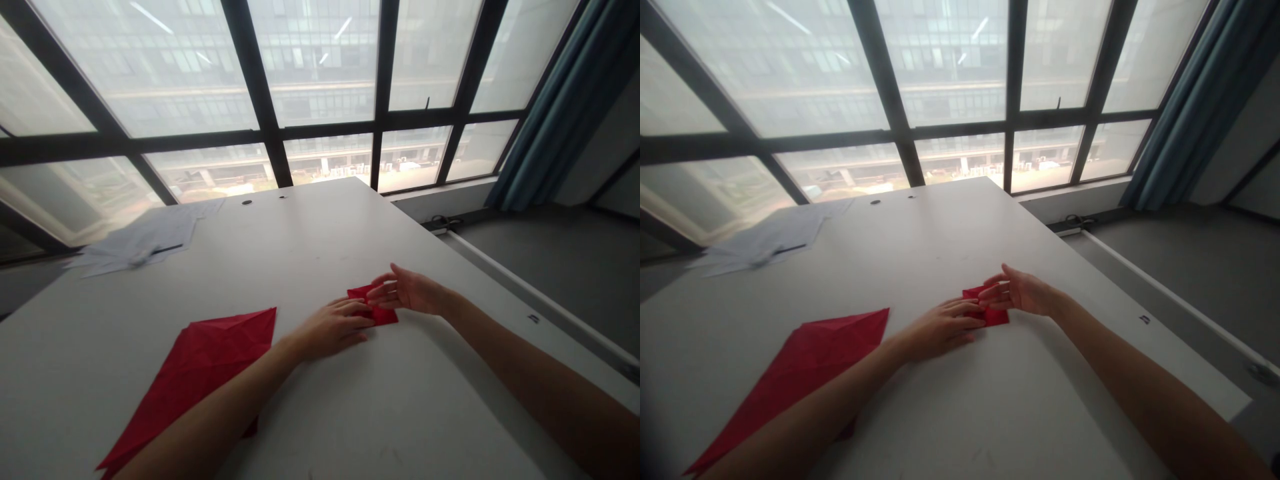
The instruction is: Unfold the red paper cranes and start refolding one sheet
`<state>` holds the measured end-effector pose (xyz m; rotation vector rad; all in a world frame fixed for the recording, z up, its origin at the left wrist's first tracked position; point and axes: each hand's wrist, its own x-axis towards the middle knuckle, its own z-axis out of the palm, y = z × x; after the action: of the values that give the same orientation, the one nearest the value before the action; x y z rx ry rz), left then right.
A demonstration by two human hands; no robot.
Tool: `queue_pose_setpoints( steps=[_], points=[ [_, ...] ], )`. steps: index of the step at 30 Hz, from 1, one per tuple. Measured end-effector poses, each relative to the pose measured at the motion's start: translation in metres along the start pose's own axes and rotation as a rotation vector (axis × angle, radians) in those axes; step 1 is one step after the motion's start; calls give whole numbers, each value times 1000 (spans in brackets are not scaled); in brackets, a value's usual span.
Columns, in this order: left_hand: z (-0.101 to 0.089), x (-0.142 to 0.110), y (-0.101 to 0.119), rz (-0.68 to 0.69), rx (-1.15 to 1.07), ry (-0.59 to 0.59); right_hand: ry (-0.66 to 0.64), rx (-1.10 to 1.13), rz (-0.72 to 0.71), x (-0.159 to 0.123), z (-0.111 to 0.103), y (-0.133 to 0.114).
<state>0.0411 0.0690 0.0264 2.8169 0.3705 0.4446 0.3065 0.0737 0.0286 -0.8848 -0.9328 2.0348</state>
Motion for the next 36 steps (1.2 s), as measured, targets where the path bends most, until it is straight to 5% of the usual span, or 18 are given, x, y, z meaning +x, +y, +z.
queue_pose_setpoints(
  steps=[2, 6, 10, 16, 18, 21, 23, 27, 29, 33, 36],
  points=[
    [1, 0, -2, 3, 5, 24, 66, -34, 67, 1, 0, 3],
    [1, 0, -3, -27, 18, 25, 441, -49, -264, 12, -6, 8],
    [-2, -1, -1, -89, 29, -10, 267, -216, -375, 13, -8, 8],
    [-1, -2, -1, -82, 71, -31, 456, -407, -588, 8, 1, 11],
    [0, -2, -1, -67, 67, -12, 319, -274, -495, 7, 5, 12],
    [0, 0, -2, -38, 50, 2, 96, -107, -170, 7, 9, 15],
    [1, 0, -3, -43, 39, 10, 115, -49, -45, 11, 9, 16],
    [0, 0, -4, -52, 29, 8, 432, 60, -274, 20, 1, 12],
    [-1, 0, -2, -65, 31, -5, 463, 91, -387, 21, -2, 8],
    [-4, 0, 3, -67, 70, -38, 264, 117, -436, 12, 3, 6],
    [-3, 1, 3, -50, 85, -39, 87, 114, -254, 10, 13, 11]
  ],
)
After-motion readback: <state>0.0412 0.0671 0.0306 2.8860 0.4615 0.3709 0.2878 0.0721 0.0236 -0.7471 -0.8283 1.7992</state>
